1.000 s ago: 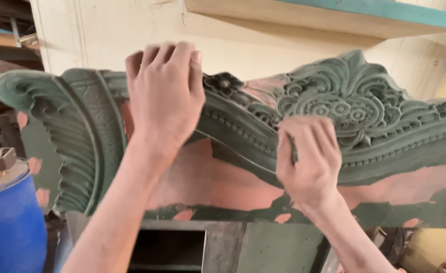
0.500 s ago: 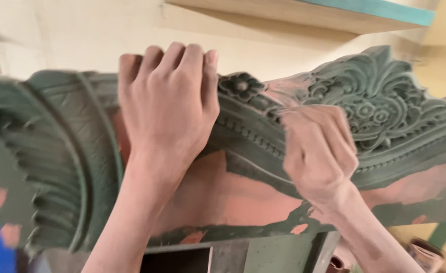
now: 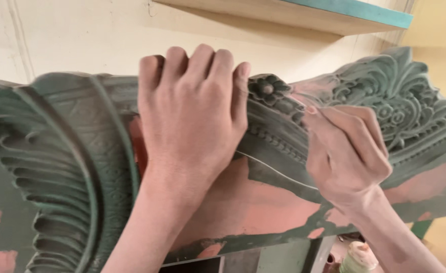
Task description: The person sands the ornate top edge of a green-painted wooden headboard using a small abrasive pad. They work methodically along the carved floral details and curved edges, removing old paint to reveal the wood underneath.
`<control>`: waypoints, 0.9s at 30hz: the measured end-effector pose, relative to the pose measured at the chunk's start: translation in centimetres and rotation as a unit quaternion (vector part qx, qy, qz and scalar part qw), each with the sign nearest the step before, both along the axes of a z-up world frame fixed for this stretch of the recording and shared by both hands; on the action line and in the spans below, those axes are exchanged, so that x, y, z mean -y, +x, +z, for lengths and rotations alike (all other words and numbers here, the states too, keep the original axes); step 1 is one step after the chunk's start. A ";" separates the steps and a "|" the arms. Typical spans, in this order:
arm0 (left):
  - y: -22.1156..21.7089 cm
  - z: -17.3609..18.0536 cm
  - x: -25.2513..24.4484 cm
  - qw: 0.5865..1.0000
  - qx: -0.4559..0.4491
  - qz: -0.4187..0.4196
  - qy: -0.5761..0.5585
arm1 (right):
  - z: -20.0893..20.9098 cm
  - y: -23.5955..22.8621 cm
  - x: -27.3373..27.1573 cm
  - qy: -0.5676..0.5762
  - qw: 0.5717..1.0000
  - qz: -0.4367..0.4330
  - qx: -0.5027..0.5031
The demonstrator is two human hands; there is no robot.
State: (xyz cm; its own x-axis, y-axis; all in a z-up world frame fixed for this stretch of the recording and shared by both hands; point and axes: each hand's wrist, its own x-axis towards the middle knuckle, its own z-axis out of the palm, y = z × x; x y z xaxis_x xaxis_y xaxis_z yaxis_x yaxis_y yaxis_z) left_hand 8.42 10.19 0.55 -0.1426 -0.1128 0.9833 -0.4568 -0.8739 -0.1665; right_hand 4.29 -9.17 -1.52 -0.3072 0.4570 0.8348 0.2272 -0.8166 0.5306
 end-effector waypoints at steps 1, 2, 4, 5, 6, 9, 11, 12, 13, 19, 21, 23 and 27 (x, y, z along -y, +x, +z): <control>0.0 0.0 -0.1 1.000 -0.009 0.000 0.001 | 0.0 0.5 -0.2 -0.015 1.000 0.004 0.006; 0.0 0.0 0.0 1.000 -0.006 -0.002 0.003 | 0.1 1.1 -0.2 -0.027 1.000 -0.001 0.009; 0.2 -0.1 -0.2 1.000 0.003 -0.003 0.003 | 0.3 1.3 0.4 -0.048 0.999 -0.013 0.014; 0.3 0.1 0.0 1.000 0.010 -0.008 0.002 | 0.3 1.0 0.9 -0.055 0.998 -0.022 0.016; 0.3 0.0 0.0 1.000 0.014 -0.007 0.002 | 0.1 0.8 0.9 -0.061 0.998 -0.025 0.014; 0.2 0.3 -0.2 1.000 0.020 0.009 -0.001 | 0.2 1.0 0.9 -0.040 0.999 -0.018 0.027; 0.0 0.5 0.2 1.000 0.023 0.017 -0.002 | 0.3 1.4 0.7 -0.047 0.999 0.009 0.005; -0.2 0.4 0.1 0.999 0.029 0.024 -0.001 | 0.5 1.7 0.5 -0.051 0.998 0.024 -0.004; -0.3 0.5 0.0 0.999 0.036 0.031 -0.001 | 0.6 1.4 0.7 -0.043 0.999 0.025 -0.014; -0.2 0.5 0.2 0.998 0.046 0.044 0.000 | 0.3 0.7 0.3 -0.037 0.997 0.049 -0.047; -0.2 0.5 0.2 0.998 0.043 0.052 0.002 | 0.6 1.7 0.2 -0.060 0.995 0.071 -0.033; 0.0 0.4 0.3 0.998 0.046 0.051 0.001 | 0.8 1.5 0.8 -0.062 0.995 0.074 -0.037; -0.2 0.7 0.2 0.998 0.045 0.047 -0.002 | 0.5 1.4 -0.1 -0.050 0.996 0.076 -0.022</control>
